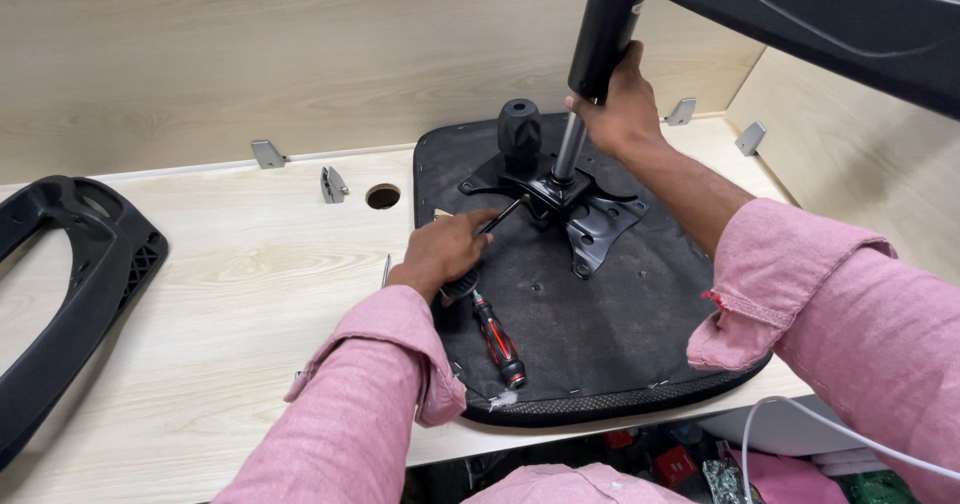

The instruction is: The person attaches a gas lift cylinder to the underside of an office chair seat using a metal mounting plate. They align the plate, insert screws, and tighten them with a screwdriver to secure the connection.

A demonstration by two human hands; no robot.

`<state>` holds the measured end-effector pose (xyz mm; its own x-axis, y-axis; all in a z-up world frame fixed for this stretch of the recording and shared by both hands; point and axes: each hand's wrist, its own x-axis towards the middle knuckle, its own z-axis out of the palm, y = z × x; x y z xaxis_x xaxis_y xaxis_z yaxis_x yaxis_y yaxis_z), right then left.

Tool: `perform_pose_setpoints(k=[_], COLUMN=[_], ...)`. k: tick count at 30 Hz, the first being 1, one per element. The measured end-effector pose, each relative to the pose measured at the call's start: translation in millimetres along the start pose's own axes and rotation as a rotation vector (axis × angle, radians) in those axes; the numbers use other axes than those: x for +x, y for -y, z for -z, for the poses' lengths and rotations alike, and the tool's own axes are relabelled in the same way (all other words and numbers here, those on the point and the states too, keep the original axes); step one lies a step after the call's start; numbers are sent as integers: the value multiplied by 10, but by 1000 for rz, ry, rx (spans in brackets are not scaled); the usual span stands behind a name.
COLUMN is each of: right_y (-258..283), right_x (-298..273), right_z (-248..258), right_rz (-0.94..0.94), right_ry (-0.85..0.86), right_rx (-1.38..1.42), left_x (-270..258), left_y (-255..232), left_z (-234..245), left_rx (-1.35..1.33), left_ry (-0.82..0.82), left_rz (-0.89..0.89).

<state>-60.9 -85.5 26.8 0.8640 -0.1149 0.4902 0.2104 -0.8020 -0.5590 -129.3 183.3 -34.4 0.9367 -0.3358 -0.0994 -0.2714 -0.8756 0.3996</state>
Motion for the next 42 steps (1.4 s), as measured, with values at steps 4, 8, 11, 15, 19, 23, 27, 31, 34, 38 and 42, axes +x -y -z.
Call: perform_pose_setpoints(k=[4,8,11,15,19,23,27,31,34,38,42], right_y=[-11,-4,52,139,178,163,83,2,31,155,217], right_x=[2,-25,-43,-66,-59,-26,-26,-40,-80,-113,-203], right_z=[-36,-18,6,44,81,83,23,30,24,101,236], right_rz=[19,2,-4,-78,-85,-189,-336,-277,-266,-379,-396], right_ry=[-8,-2,-2,52,152,257,363,488,550,468,459], right_rx=[15,31,50,182,194,352,628,698,738,704,684], left_x=[178,288,379,570,783,814,934,1043,1059,1109,1126], left_y=[136,240,325,362,413,497,409,385,440,446,472], left_z=[93,156,195,173,134,-28,-161,-167,-185,-151,-74], left_rx=[78,102,117,224,291,312,340,336,340,352,345], left_ry=[35,21,61,-25,-61,-313,-403,-395,-387,-353,-254], left_rz=[-10,-40,-45,-139,-126,-143,46,94,49,9,-57])
